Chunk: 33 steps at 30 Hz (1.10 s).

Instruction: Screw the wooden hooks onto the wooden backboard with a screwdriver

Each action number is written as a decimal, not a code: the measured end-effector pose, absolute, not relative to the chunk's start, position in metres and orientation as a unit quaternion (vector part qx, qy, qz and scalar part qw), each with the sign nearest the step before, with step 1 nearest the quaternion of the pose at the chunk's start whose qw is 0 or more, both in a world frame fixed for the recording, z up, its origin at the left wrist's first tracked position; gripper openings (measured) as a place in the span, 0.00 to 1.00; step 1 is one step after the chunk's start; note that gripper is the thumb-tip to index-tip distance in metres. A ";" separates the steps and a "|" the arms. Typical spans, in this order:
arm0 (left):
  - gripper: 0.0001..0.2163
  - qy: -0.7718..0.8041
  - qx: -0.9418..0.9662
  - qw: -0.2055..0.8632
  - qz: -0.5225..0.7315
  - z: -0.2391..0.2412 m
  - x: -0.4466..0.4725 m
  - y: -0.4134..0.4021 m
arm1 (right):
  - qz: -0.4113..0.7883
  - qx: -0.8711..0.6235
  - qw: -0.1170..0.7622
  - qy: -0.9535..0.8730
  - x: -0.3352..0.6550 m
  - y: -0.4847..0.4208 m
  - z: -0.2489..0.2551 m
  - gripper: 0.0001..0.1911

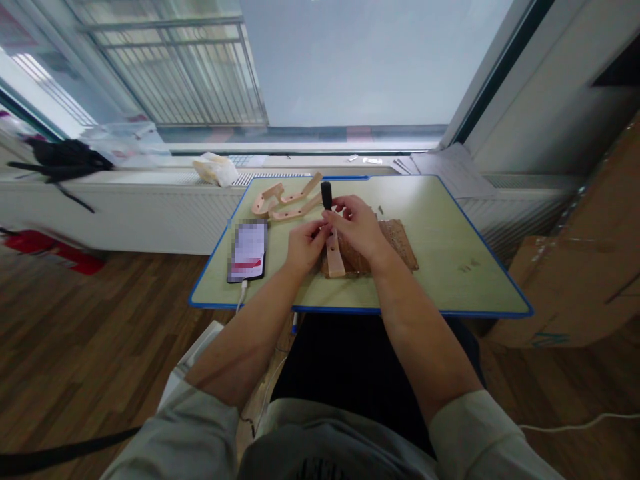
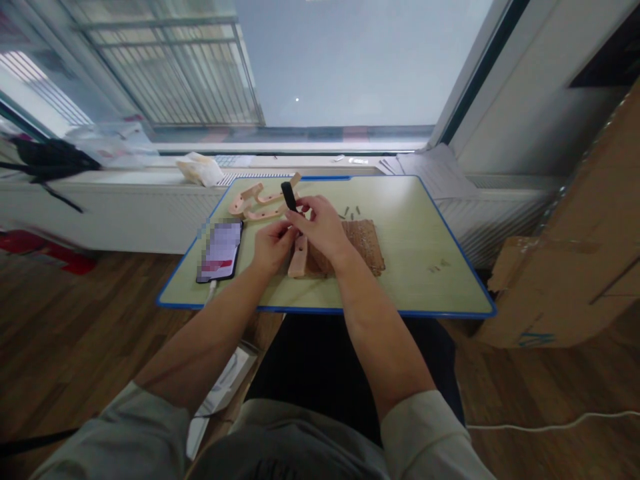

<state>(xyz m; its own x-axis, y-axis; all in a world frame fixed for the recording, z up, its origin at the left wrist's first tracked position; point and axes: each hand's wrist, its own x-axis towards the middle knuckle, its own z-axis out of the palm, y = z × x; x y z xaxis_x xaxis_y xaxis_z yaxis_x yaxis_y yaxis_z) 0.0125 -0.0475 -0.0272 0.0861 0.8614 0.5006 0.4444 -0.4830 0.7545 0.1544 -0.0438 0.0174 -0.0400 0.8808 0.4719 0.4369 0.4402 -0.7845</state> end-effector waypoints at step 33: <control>0.15 0.466 0.717 0.172 0.488 -0.027 0.012 -0.051 | 0.274 -0.488 0.483 -0.673 0.150 -0.046 0.018 0.09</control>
<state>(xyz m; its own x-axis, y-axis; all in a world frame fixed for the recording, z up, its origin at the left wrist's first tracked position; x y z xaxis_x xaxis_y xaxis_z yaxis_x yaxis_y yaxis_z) 0.0116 -0.0506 -0.0271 0.0889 0.8374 0.5393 0.5011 -0.5056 0.7024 0.1503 -0.0458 0.0179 -0.0559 0.9220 0.3831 0.3927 0.3731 -0.8406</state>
